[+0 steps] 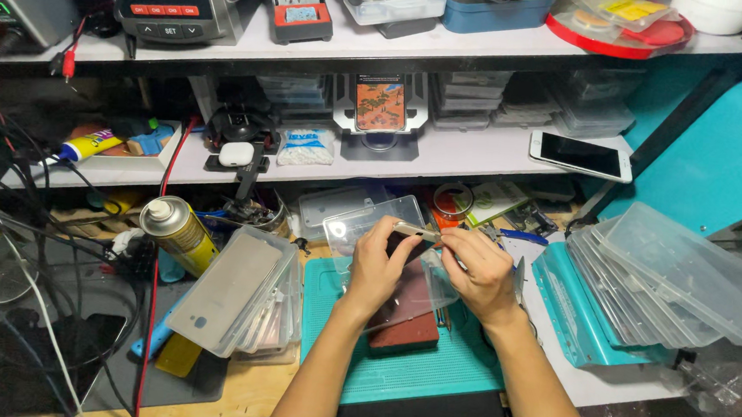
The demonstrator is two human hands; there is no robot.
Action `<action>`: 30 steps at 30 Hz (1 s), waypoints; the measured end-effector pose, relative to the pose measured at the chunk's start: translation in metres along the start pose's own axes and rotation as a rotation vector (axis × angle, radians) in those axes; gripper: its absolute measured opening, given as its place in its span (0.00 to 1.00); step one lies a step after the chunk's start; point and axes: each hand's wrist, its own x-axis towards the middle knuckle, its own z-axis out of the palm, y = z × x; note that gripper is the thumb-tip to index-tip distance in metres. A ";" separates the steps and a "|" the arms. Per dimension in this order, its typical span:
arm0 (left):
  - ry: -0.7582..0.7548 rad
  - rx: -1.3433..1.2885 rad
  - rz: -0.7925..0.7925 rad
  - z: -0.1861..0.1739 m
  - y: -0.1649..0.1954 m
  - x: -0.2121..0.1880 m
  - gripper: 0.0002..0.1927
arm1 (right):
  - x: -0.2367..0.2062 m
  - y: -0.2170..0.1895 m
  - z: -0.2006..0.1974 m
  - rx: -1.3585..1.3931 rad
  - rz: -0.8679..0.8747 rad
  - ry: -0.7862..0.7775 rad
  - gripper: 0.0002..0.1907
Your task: The person pries open a smartphone on a repair mat, removes the back cover, and uses a pry tool to work on the internal components of the disassembled phone, holding the chassis steady with the other hand.
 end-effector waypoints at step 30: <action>0.185 0.268 0.097 0.012 -0.008 -0.020 0.39 | 0.071 0.024 -0.007 0.423 0.583 -0.691 0.07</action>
